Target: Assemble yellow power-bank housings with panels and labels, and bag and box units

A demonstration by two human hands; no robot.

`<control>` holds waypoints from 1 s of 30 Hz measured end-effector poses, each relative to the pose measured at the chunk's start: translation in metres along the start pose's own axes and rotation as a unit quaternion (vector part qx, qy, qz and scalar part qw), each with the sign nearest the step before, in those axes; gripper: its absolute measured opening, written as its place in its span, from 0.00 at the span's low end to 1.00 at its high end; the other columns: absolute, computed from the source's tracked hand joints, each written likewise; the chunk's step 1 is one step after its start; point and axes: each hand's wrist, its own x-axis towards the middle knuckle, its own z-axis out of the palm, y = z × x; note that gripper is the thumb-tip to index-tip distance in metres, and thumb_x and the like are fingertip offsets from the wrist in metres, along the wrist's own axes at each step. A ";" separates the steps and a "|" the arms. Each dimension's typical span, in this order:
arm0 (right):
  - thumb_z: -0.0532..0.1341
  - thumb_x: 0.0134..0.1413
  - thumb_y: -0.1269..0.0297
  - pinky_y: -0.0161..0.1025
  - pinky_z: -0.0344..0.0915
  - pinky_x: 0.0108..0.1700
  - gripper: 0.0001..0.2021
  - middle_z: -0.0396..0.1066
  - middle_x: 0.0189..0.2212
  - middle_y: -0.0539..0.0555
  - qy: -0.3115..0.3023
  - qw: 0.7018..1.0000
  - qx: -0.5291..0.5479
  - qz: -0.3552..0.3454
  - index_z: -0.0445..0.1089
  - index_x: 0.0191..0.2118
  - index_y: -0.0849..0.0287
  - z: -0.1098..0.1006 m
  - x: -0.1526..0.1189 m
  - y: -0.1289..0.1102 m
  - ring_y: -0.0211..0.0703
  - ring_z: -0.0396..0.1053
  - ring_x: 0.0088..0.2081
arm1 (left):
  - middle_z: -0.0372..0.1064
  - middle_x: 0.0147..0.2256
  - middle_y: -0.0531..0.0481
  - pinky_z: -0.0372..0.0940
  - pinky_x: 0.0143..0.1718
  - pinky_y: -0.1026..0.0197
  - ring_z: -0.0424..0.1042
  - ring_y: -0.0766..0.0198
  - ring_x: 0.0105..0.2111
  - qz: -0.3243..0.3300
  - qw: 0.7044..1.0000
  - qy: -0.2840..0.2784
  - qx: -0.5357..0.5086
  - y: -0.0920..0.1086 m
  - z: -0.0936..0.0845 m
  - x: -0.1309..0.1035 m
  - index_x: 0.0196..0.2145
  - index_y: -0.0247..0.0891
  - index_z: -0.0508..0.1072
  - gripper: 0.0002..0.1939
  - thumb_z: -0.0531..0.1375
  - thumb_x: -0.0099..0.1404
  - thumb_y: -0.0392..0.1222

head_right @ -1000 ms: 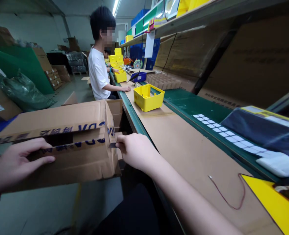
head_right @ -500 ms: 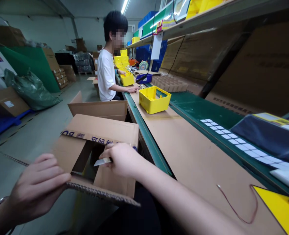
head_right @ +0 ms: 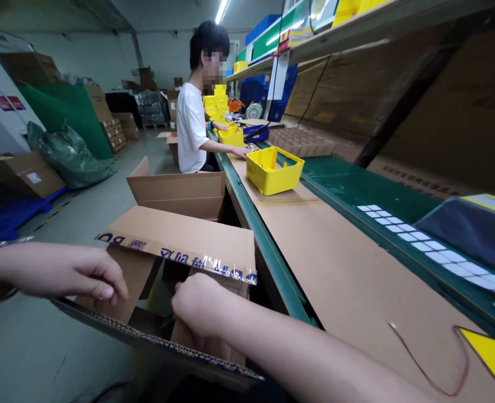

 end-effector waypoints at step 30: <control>0.66 0.48 0.57 0.40 0.41 0.19 0.16 0.67 0.37 0.50 0.153 0.983 -0.068 -0.077 0.65 0.40 0.59 0.002 -0.080 0.022 0.35 0.61 0.21 | 0.59 0.19 0.50 0.47 0.25 0.57 0.54 0.61 0.24 0.091 0.983 0.076 0.142 -0.002 -0.009 0.024 0.18 0.40 0.63 0.14 0.58 0.58 0.44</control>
